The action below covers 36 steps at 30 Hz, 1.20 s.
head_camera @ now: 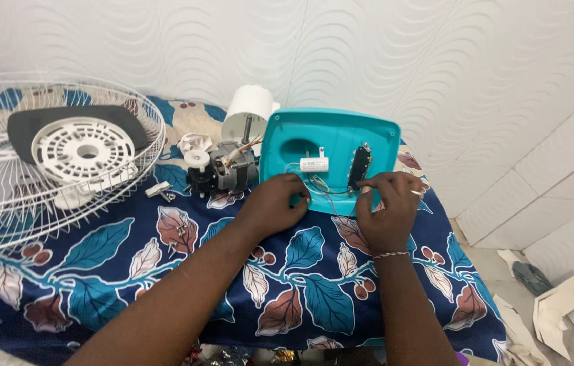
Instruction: The person reassembles an electric fan by connecting wires inside the teal base housing, then attaching and securing the black rear cover with a screwdriver. The fan cage and motor assembly remain disassembled on the table.
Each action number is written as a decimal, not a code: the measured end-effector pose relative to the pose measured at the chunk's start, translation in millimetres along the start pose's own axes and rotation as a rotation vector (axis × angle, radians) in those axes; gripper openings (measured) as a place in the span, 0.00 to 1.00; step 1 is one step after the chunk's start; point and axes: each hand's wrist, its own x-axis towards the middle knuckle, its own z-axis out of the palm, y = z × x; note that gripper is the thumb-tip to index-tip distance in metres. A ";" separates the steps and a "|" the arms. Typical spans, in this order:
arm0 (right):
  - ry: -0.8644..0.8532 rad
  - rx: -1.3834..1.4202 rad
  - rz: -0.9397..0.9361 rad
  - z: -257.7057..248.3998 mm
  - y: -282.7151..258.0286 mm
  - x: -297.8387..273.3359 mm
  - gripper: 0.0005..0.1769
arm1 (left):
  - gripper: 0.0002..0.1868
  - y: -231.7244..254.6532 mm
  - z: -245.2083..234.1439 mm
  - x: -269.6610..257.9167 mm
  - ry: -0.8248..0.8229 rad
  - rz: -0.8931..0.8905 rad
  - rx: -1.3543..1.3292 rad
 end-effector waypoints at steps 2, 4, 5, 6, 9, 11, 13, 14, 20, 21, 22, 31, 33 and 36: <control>-0.066 0.054 0.003 -5.1 -5.8 3.3 0.06 | 0.08 -0.2 -0.4 0.6 0.000 -0.016 0.007; -0.167 0.111 0.092 -11.5 -13.6 1.2 0.12 | 0.08 -0.7 0.7 -1.3 0.004 -0.019 0.010; -0.230 0.142 0.177 -15.1 -18.1 -1.6 0.14 | 0.08 -1.7 0.8 -1.1 0.009 -0.011 0.013; -0.294 0.171 0.265 -19.0 -22.9 -5.6 0.17 | 0.08 -2.2 1.7 -1.1 0.012 -0.003 0.014; -0.416 0.092 0.507 -22.8 -35.1 -17.8 0.18 | 0.08 -5.6 4.7 0.8 0.022 0.007 0.032; -0.417 0.157 0.432 -21.5 -38.5 -21.1 0.12 | 0.08 -7.4 6.4 3.0 0.019 0.019 0.027; -0.444 0.216 0.430 -17.6 -42.2 -24.3 0.10 | 0.08 -8.4 7.3 0.0 0.015 0.010 0.027; -0.468 0.239 0.461 -14.7 -42.5 -22.8 0.10 | 0.08 -8.3 7.6 0.4 0.017 -0.001 0.029; -0.518 0.253 0.463 5.5 -46.5 -17.4 0.10 | 0.09 -7.0 6.2 0.4 0.033 -0.010 0.024; -0.507 0.251 0.428 9.4 -45.7 -17.1 0.10 | 0.09 -7.1 6.5 0.0 0.031 -0.010 0.030; -0.506 0.252 0.404 13.1 -44.4 -16.8 0.10 | 0.09 -7.3 6.5 -0.2 0.030 -0.003 0.036; -0.414 -0.032 0.139 38.1 -31.1 -24.8 0.14 | 0.08 -5.7 7.2 -0.9 0.019 0.038 0.074; -0.361 -0.118 0.084 40.2 -30.9 -24.9 0.15 | 0.08 -5.6 7.0 0.3 0.021 0.038 0.072; -0.414 -0.031 0.203 43.6 -33.3 -24.3 0.15 | 0.08 -5.6 6.7 0.9 -0.008 0.029 0.095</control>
